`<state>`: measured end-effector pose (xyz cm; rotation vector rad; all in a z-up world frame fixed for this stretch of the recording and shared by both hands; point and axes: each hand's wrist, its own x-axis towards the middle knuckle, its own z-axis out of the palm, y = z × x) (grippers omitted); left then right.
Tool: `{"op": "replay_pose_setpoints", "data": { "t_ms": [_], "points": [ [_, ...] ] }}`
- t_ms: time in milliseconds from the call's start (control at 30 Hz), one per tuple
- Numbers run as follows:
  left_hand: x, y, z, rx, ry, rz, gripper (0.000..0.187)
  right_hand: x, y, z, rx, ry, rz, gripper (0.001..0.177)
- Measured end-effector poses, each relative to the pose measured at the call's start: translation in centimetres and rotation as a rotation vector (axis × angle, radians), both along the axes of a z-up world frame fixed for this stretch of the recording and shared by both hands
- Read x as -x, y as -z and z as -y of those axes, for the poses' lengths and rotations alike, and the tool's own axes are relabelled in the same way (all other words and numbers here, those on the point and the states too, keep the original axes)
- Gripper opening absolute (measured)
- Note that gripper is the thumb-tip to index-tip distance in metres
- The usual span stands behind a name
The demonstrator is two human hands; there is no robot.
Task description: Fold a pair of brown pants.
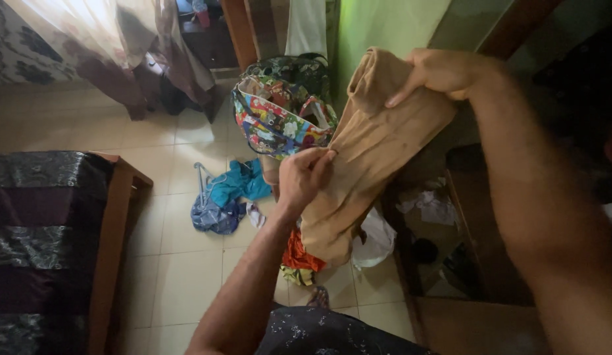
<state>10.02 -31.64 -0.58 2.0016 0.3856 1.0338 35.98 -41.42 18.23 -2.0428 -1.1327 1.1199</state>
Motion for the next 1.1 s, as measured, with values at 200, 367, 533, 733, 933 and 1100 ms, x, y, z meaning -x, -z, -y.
{"op": "replay_pose_setpoints", "data": {
  "t_ms": [200,367,533,733,933,1100],
  "points": [
    [-1.1,0.7,1.3,0.142,0.005,0.156,0.018,-0.6,0.7,0.0,0.024,0.024,-0.026,0.032],
    [-2.3,1.9,0.3,0.409,-0.057,0.253,0.019,-0.7,0.0,0.5,0.102,0.107,0.052,0.033],
    [-4.2,3.6,0.5,0.498,0.057,0.141,0.020,-2.5,1.6,0.5,0.075,0.078,-0.001,0.034],
    [-3.7,-2.0,2.2,0.290,0.032,0.091,0.027,-1.7,1.4,0.0,-0.035,0.023,-0.173,0.036],
    [-4.6,-5.5,1.9,0.014,-0.036,-0.140,0.039,-0.7,2.0,-0.7,-0.019,0.094,-0.228,0.040],
    [-4.9,-3.7,-0.3,-0.071,0.107,0.250,0.022,-0.8,3.1,-0.6,-0.010,0.064,-0.260,0.038]
  ]
}}
